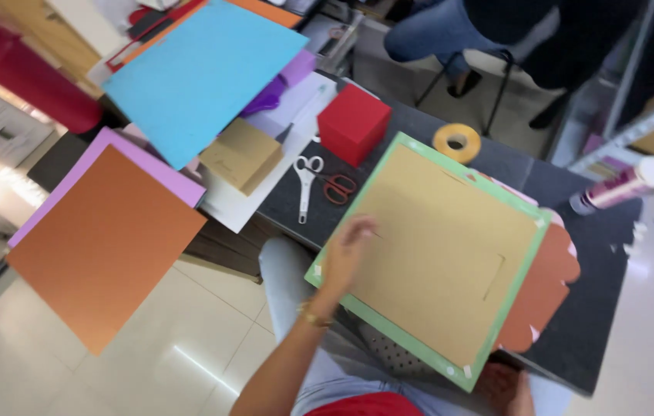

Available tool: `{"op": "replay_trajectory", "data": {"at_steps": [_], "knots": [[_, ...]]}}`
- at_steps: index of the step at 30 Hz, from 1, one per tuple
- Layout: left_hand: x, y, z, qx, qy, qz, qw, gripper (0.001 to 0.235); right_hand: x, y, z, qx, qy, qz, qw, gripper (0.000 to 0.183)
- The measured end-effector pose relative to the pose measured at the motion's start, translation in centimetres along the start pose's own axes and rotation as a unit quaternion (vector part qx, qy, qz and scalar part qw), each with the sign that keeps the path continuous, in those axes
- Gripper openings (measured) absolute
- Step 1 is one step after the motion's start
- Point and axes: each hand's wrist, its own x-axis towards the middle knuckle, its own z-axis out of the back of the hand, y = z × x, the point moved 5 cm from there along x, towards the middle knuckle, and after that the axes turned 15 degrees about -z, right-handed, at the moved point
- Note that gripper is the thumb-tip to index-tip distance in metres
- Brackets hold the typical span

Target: Unloading a cutting mat from a machine, peeling cut cardstock shapes, and trimming them with scissors.

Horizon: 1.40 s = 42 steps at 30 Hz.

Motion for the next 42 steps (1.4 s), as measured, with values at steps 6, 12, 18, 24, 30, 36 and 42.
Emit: {"op": "replay_trajectory", "data": {"at_steps": [6,12,18,24,30,36,42], "knots": [[-4.2,-0.7,9.1,0.251,0.021,0.088,0.964,0.043,-9.0,6.2,-8.6,-0.031,-0.030,-0.006,0.999,0.033],[-7.7,-0.1,10.0,0.169,0.041,0.185,0.967,0.050,-15.8,10.6,-14.7,-0.077,-0.034,0.058,0.995,0.041],[-6.2,-1.9,8.3,0.204,0.069,0.175,0.961,0.053,-18.6,15.0,-16.2,-0.198,-0.139,0.168,0.956,0.031],[-1.3,-4.0,-1.1,0.318,0.154,-0.084,0.932,0.046,-18.4,20.5,-16.5,-0.255,-0.216,0.288,0.897,0.018],[1.6,-0.9,-18.6,0.278,0.377,-0.188,0.863,0.057,-18.5,26.4,-21.3,-0.306,-0.197,0.374,0.853,0.020],[6.1,3.7,-27.3,0.378,0.415,-0.226,0.796,0.067,-20.0,26.1,-22.2,-0.302,-0.187,0.372,0.858,0.018],[8.2,5.8,-28.8,0.440,0.452,-0.246,0.736,0.100,-20.0,23.6,-17.6,-0.267,-0.245,0.303,0.881,0.016]]}}
